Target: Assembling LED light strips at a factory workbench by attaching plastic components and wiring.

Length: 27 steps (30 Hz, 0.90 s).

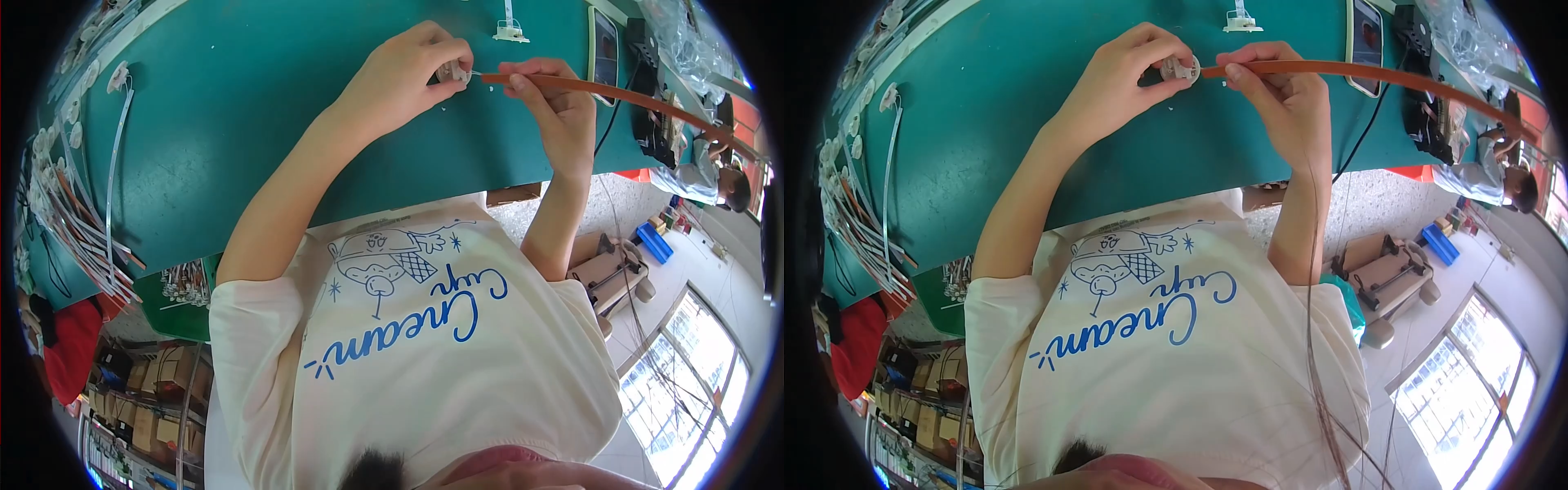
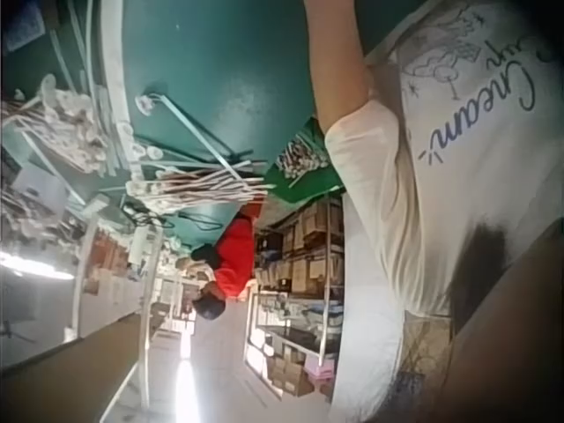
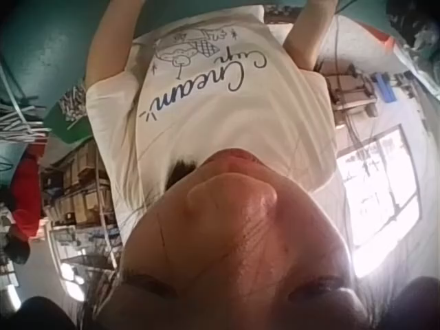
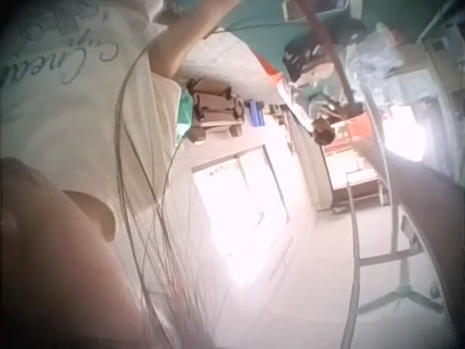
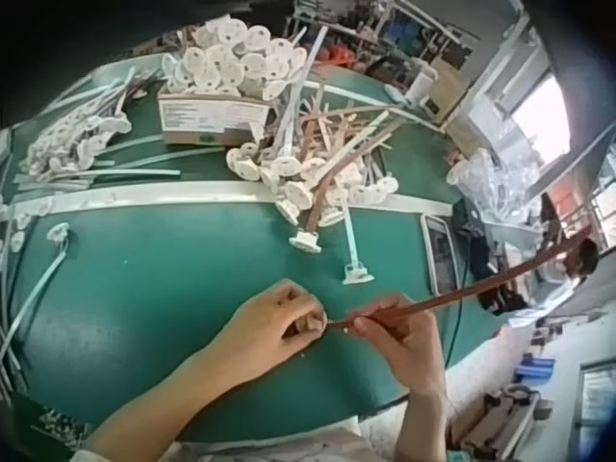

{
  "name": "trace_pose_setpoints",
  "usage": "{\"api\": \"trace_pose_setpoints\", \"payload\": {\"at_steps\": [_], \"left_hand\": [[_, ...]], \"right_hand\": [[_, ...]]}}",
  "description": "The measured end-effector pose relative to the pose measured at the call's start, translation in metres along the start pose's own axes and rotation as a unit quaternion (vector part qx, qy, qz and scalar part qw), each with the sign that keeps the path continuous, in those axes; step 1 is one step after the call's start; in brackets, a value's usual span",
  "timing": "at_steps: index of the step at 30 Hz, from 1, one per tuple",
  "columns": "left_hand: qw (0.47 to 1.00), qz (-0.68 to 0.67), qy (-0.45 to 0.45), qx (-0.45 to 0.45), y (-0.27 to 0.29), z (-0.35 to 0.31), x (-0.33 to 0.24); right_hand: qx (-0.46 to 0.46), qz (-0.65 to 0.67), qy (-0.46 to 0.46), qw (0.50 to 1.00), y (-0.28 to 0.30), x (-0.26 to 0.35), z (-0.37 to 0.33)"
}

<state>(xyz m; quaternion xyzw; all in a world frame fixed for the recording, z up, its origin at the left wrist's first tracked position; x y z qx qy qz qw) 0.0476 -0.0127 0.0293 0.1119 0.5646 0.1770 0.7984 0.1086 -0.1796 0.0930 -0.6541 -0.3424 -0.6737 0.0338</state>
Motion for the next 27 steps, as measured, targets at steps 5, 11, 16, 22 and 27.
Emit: {"api": "trace_pose_setpoints", "payload": {"at_steps": [5, 11, 16, 22, 27], "left_hand": [[1.000, -0.005, 0.006, -0.012, -0.002, 0.000, -0.002], [1.000, -0.005, 0.013, 0.007, -0.002, 0.000, -0.001], [0.999, -0.014, 0.031, -0.003, -0.001, 0.002, -0.002], [1.000, 0.020, 0.005, 0.010, -0.001, 0.001, -0.003], [0.998, 0.045, 0.046, 0.028, -0.001, 0.001, -0.008]], "right_hand": [[0.042, -0.009, 0.037, 0.998, -0.002, -0.006, -0.002], [0.025, 0.034, 0.014, 0.999, -0.003, -0.001, -0.003], [0.011, 0.104, 0.073, 0.992, -0.011, -0.011, -0.003], [0.005, 0.087, 0.065, 0.994, -0.010, -0.012, -0.002], [0.009, 0.047, 0.052, 0.998, -0.007, -0.011, 0.000]]}}
Point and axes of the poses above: each hand's wrist, its own z-axis towards the middle knuckle, its own y-axis out of the back of the hand, x = y × z, the point moved 2 cm from there along z, towards the middle knuckle, and after that the axes turned 5 degrees about -z, right-handed, at the moved point
